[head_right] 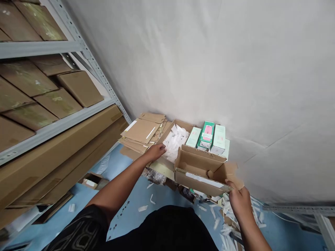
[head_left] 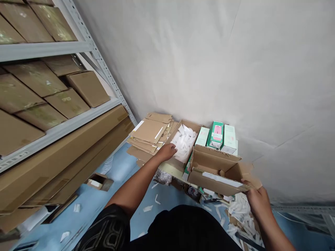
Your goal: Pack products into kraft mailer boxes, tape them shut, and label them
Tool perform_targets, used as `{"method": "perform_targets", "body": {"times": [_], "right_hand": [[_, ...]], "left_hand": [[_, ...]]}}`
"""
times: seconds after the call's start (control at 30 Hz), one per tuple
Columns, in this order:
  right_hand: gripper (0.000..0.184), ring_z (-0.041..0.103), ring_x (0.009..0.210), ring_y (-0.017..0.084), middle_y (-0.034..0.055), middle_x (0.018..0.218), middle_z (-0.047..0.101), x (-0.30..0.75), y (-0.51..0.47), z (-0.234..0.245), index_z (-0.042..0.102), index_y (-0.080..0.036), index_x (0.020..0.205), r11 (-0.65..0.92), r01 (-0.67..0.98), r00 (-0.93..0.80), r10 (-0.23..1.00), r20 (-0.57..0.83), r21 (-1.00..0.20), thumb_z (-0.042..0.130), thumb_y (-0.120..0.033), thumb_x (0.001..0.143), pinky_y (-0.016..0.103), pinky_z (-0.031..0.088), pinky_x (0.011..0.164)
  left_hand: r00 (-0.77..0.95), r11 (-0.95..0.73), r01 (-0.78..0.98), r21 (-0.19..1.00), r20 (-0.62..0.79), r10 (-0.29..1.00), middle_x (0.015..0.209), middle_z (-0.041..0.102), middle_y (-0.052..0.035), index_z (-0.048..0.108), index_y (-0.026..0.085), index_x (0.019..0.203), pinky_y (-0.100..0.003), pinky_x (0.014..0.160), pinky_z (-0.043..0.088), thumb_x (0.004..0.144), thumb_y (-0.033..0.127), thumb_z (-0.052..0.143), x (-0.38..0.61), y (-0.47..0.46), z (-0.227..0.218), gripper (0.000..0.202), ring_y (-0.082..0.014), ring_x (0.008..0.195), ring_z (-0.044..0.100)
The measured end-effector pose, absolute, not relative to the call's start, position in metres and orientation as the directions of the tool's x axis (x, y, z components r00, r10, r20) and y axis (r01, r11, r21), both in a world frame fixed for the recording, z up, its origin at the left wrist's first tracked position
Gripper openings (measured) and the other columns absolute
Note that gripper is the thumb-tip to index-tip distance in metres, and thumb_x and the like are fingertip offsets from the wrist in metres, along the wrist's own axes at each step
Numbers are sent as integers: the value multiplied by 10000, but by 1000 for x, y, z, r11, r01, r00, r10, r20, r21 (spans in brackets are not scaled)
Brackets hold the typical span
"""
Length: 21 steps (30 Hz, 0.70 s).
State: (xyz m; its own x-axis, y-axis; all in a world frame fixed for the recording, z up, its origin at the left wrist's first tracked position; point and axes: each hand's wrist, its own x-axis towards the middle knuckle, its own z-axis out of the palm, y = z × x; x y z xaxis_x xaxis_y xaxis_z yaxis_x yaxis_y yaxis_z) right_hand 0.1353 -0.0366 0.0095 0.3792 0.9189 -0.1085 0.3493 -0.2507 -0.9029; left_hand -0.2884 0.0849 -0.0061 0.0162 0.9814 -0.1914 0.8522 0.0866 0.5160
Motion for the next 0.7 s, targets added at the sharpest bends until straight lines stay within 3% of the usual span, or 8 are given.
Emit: {"method": "perform_targets", "body": {"times": [0.23, 0.47, 0.7], "right_hand": [[420, 703, 986, 354, 132, 954, 795, 130, -13, -3, 792, -150, 869, -257, 360, 341, 931, -130, -897, 670, -515, 701, 394, 529, 837], [459, 708, 994, 348, 137, 1006, 796, 92, -30, 0, 786, -148, 952, -293, 390, 446, 890, -100, -873, 640, -522, 730, 394, 539, 851], [451, 715, 929, 322, 115, 958, 799, 47, -55, 21, 783, -150, 931, -390, 375, 588, 802, -110, -841, 639, -528, 730, 349, 536, 766]], "left_hand": [[-77, 204, 930, 304, -383, 920, 1397, 622, -196, 570, 137, 1335, -316, 965, 501, 792, 369, 757, -289, 171, -51, 619, -309, 1236, 643], [13, 117, 966, 229, -495, 869, 1378, 628, -235, 430, 128, 1465, -392, 954, 537, 742, 434, 792, -287, 210, -86, 865, -364, 1231, 644], [150, -24, 973, 230, -549, 822, 1285, 672, -274, 678, 111, 1218, -437, 964, 541, 676, 280, 818, -279, 222, -115, 585, -405, 1211, 651]]}}
